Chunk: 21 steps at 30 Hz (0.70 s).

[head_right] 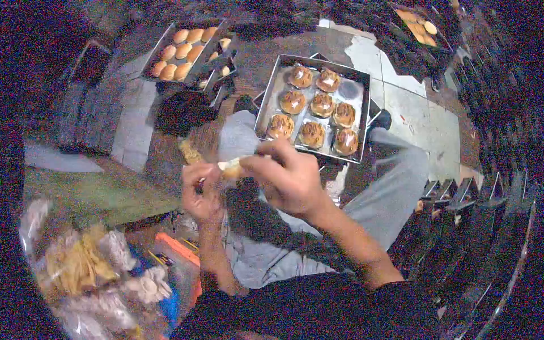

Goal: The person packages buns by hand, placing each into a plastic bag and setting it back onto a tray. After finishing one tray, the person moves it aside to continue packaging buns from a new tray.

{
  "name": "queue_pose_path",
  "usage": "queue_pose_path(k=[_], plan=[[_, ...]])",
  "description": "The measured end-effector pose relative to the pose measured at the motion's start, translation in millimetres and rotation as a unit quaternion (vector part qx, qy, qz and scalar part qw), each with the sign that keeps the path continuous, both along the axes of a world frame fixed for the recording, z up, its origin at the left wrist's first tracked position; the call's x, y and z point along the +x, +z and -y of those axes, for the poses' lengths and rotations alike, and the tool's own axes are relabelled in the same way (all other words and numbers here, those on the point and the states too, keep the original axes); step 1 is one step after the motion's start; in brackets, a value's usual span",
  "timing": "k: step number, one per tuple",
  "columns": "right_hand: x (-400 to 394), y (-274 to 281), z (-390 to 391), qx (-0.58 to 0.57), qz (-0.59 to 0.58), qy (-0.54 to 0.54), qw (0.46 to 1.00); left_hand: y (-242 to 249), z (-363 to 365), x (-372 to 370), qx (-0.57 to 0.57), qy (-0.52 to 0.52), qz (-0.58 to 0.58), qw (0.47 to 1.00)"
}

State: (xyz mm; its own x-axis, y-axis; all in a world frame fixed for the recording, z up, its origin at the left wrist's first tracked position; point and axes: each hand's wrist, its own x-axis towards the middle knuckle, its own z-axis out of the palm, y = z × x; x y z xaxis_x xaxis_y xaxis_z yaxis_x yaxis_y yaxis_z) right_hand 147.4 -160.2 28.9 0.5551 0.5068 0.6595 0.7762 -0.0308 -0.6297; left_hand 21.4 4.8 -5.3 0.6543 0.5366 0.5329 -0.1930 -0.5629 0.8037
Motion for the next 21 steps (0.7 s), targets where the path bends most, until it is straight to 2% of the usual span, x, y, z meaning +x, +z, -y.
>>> queue_pose_path(k=[1, 2, 3, 5, 7, 8, 9, 11, 12, 13, 14, 15, 16, 17, 19, 20, 21], plan=[[-1, -2, 5, 0.051, 0.04, -0.016, 0.998, 4, 2, -6, -0.12, -0.01, 0.02, 0.993], [6, -24, 9, 0.017, 0.016, -0.037, 0.999, 11, -1, -18, -0.212, 0.001, -0.13, 0.969], [16, -42, 3, 0.017, -0.177, -0.02, 0.984, 6, -1, -17, -0.213, -0.007, -0.128, 0.969], [20, -67, 17, 0.036, -0.357, 0.065, 0.931, -7, 5, -8, -0.295, -0.017, -0.055, 0.954], [12, -46, 23, 0.011, -0.385, 0.056, 0.921, -5, 3, -4, -0.299, -0.003, -0.032, 0.954], [13, -34, 22, 0.02, -0.456, 0.031, 0.889, -4, -4, -2, -0.198, 0.008, -0.022, 0.98], [21, -34, 19, 0.032, -0.401, 0.007, 0.916, 5, -6, 5, -0.095, 0.021, -0.01, 0.995], [40, -25, 2, -0.004, -0.413, 0.026, 0.91, 14, -8, 31, -0.094, 0.042, -0.034, 0.994], [45, -24, -10, -0.022, -0.477, 0.044, 0.877, 10, -14, 45, -0.037, 0.03, -0.083, 0.995], [52, -30, -22, -0.051, -0.467, 0.046, 0.882, 9, -16, 45, 0.021, 0.017, -0.134, 0.991], [63, -59, -25, -0.011, -0.538, 0.06, 0.841, 12, -14, 37, 0.022, 0.026, -0.137, 0.99], [66, -64, -29, 0.029, -0.604, 0.074, 0.793, 17, -13, 29, 0.047, 0.065, -0.129, 0.988], [58, -65, -19, 0.002, -0.584, 0.088, 0.807, 23, -16, 27, 0.078, 0.099, -0.114, 0.985], [45, -80, -17, 0.012, -0.619, 0.103, 0.779, 23, -16, 21, 0.085, 0.106, -0.112, 0.984], [24, -151, -18, 0.049, -0.68, 0.184, 0.708, 2, -4, -12, -0.103, 0.123, -0.262, 0.951], [8, -162, -20, 0.08, -0.733, 0.175, 0.653, -37, -11, -28, -0.134, 0.081, -0.205, 0.966], [-7, -169, -24, 0.108, -0.78, 0.164, 0.594, -35, -1, -36, -0.129, 0.086, -0.205, 0.967]])
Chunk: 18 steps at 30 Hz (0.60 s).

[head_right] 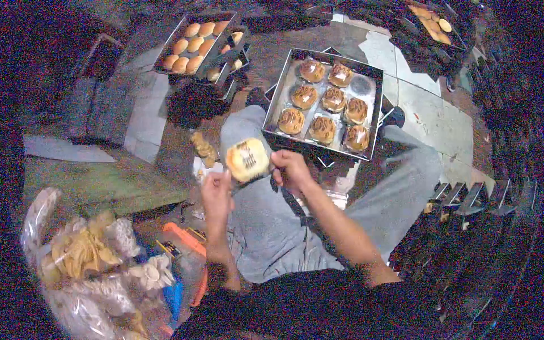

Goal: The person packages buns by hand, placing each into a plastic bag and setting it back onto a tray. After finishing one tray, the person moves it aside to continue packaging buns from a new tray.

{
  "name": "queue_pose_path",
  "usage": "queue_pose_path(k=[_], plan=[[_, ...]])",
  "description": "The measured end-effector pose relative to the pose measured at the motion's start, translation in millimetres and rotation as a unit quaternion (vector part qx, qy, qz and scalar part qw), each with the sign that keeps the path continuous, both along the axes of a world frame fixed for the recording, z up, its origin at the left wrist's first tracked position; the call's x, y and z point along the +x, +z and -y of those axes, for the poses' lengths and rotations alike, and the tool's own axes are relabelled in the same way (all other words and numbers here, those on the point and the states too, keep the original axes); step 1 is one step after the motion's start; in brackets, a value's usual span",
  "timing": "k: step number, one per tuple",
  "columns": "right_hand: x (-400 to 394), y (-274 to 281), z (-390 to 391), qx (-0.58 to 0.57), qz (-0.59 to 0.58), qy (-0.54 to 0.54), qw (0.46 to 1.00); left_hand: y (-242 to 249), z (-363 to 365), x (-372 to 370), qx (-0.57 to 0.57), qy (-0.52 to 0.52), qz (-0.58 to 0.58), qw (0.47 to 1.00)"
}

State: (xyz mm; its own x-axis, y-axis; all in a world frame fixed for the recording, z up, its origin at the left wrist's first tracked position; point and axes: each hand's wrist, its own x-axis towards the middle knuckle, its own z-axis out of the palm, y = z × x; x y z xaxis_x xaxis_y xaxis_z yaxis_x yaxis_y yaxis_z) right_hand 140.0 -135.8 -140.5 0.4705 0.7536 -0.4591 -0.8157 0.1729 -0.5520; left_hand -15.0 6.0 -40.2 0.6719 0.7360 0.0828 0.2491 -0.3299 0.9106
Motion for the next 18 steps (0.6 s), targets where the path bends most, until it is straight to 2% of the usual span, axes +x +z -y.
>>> queue_pose_path(k=[2, 3, 4, 5, 6, 7, 8, 9, 10, 11, 12, 13, 14, 15, 16, 17, 18], plan=[[-11, 1, -7, -0.068, 0.016, -0.004, 0.998, 7, 23, -1, -0.25, 0.086, -0.052, 0.963], [-11, 15, -7, -0.107, 0.088, -0.008, 0.99, 21, 36, 6, -0.263, 0.073, -0.067, 0.96], [-8, 24, -4, -0.149, 0.158, -0.012, 0.976, 14, 46, 8, -0.262, 0.069, -0.076, 0.959], [0, 23, 3, -0.119, 0.102, -0.008, 0.988, -1, 50, 15, -0.228, 0.025, -0.036, 0.973], [10, 30, 13, -0.069, -0.014, -0.033, 0.997, -9, 53, 26, -0.191, -0.023, 0.008, 0.981], [18, 29, 22, -0.034, -0.048, -0.057, 0.997, -14, 55, 34, -0.027, -0.093, -0.064, 0.993], [23, 29, 32, 0.0, -0.083, -0.081, 0.993, -12, 60, 47, -0.026, -0.11, -0.061, 0.992], [29, 19, 40, -0.064, 0.056, -0.07, 0.994, -8, 67, 60, 0.096, -0.17, -0.085, 0.977], [39, 2, 48, -0.069, 0.057, -0.087, 0.992, -4, 74, 71, 0.216, -0.227, -0.102, 0.944], [53, -18, 55, -0.14, 0.132, -0.054, 0.98, -3, 77, 84, 0.16, -0.221, -0.087, 0.958], [71, -12, 61, -0.212, 0.203, -0.018, 0.956, -5, 75, 97, 0.156, -0.236, -0.082, 0.956], [98, -6, 77, -0.121, 0.207, 0.005, 0.971, -6, 69, 112, 0.157, -0.242, -0.061, 0.956], [129, -56, 85, -0.141, 0.252, -0.047, 0.956, -7, 62, 127, 0.157, -0.247, -0.039, 0.955], [151, 23, 101, -0.29, 0.172, -0.017, 0.941, -5, 55, 142, 0.185, -0.252, -0.045, 0.949], [200, -49, 115, -0.264, 0.32, -0.108, 0.903, -7, 48, 155, 0.197, -0.259, -0.025, 0.945], [209, -19, 130, -0.282, 0.2, -0.17, 0.923, -15, 40, 169, 0.183, -0.261, -0.027, 0.947], [227, -43, 149, -0.417, 0.253, -0.265, 0.831, -28, 32, 179, 0.17, -0.262, -0.029, 0.95]])
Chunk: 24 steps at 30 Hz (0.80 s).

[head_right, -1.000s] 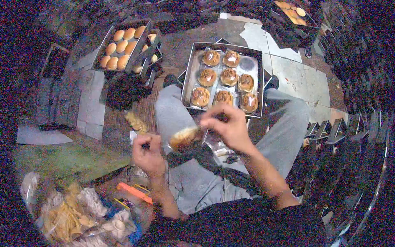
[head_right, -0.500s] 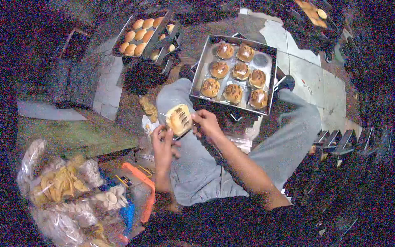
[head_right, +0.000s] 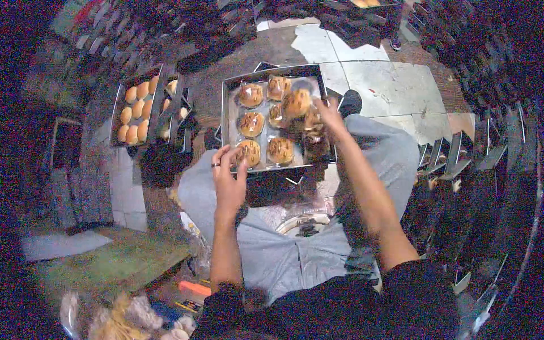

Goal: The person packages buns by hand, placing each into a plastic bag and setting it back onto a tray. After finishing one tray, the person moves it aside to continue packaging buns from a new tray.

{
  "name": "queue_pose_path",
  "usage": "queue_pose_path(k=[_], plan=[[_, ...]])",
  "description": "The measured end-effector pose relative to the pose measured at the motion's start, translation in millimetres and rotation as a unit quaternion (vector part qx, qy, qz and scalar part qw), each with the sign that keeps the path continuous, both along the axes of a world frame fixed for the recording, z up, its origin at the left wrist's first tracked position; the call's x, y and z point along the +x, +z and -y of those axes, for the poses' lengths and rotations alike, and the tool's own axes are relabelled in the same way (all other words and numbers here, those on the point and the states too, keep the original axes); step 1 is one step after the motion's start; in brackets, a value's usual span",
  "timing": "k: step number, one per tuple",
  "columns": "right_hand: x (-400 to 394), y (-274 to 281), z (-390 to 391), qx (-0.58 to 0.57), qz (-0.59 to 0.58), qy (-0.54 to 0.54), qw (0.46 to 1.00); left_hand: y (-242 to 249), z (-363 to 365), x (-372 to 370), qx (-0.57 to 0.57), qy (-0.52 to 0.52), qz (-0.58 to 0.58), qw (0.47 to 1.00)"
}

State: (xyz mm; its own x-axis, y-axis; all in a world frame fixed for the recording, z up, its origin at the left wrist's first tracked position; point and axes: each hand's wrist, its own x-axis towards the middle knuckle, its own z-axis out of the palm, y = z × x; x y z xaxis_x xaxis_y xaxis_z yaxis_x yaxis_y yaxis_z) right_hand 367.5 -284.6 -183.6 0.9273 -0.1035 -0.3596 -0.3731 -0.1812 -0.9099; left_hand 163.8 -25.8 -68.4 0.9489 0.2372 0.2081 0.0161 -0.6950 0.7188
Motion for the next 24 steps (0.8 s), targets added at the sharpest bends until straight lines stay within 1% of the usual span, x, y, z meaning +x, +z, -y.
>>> queue_pose_path(k=[1, 2, 3, 4, 5, 6, 7, 8, 9, 10, 11, 12, 13, 14, 15, 16, 17, 18, 19, 20, 21, 22, 23, 24], plan=[[5, -10, 19, -0.105, 0.015, -0.012, 0.994, -22, -10, 5, -0.004, -0.005, 0.004, 1.0], [-18, 14, 24, -0.139, 0.063, -0.028, 0.988, -49, -20, 11, -0.035, -0.02, -0.046, 0.998], [-28, -25, 42, -0.234, 0.13, -0.012, 0.963, -63, -27, 15, -0.066, -0.035, -0.096, 0.993], [-50, -21, 46, -0.285, 0.026, 0.042, 0.957, -42, -18, 17, -0.052, -0.033, -0.143, 0.988], [-69, -67, 59, -0.29, 0.001, 0.038, 0.956, -43, -17, 20, -0.053, -0.07, -0.163, 0.983], [-68, -149, 81, -0.172, -0.069, 0.073, 0.98, -44, -17, 21, -0.056, -0.105, -0.184, 0.976], [-79, -115, 65, -0.13, -0.162, 0.092, 0.974, -48, -16, 20, -0.059, -0.105, -0.182, 0.976], [-84, -96, 57, -0.132, -0.163, 0.091, 0.974, -52, -15, 16, -0.056, -0.129, -0.221, 0.965], [-88, -78, 50, -0.081, -0.198, 0.102, 0.971, -57, -14, 11, -0.049, -0.154, -0.26, 0.952], [-91, -70, 47, -0.029, -0.229, 0.113, 0.966, -64, -14, 5, -0.045, -0.157, -0.259, 0.952], [-94, -77, 48, 0.049, -0.249, 0.085, 0.964, -71, -14, -2, -0.02, -0.166, -0.272, 0.948], [-100, -81, 43, 0.051, -0.242, 0.084, 0.965, -69, -14, -6, 0.005, -0.174, -0.283, 0.943], [-109, -86, 35, 0.047, -0.17, 0.087, 0.98, -66, -15, -10, -0.011, -0.181, -0.325, 0.928], [-120, -84, 24, 0.042, -0.099, 0.088, 0.99, -64, -17, -15, -0.007, -0.183, -0.317, 0.93], [-143, -11, -8, 0.18, -0.143, -0.051, 0.972, -66, -19, -21, -0.014, -0.185, -0.348, 0.919], [-144, -32, -1, 0.188, -0.1, -0.003, 0.977, -68, -21, -24, -0.02, -0.186, -0.376, 0.908], [-146, -35, 7, 0.192, -0.08, 0.042, 0.977, -70, -22, -30, -0.024, -0.168, -0.376, 0.911], [-147, -20, 6, 0.197, -0.06, 0.088, 0.975, -73, -22, -37, -0.011, -0.145, -0.364, 0.92], [-153, -3, 5, 0.251, -0.036, 0.064, 0.965, -78, -24, -41, 0.034, -0.138, -0.38, 0.914], [-155, 17, 5, 0.253, -0.029, 0.064, 0.965, -85, -25, -48, 0.076, -0.13, -0.399, 0.904], [-157, 31, 8, 0.297, 0.003, 0.021, 0.955, -94, -27, -57, 0.077, -0.132, -0.399, 0.904], [-161, 46, 13, 0.339, 0.032, -0.023, 0.94, -105, -31, -67, 0.058, -0.137, -0.337, 0.93], [-164, 63, 27, 0.329, 0.068, -0.043, 0.941, -110, -32, -75, 0.039, -0.141, -0.272, 0.951], [-164, 83, 49, 0.319, 0.107, -0.062, 0.94, -104, -29, -74, 0.04, -0.144, -0.27, 0.951]])
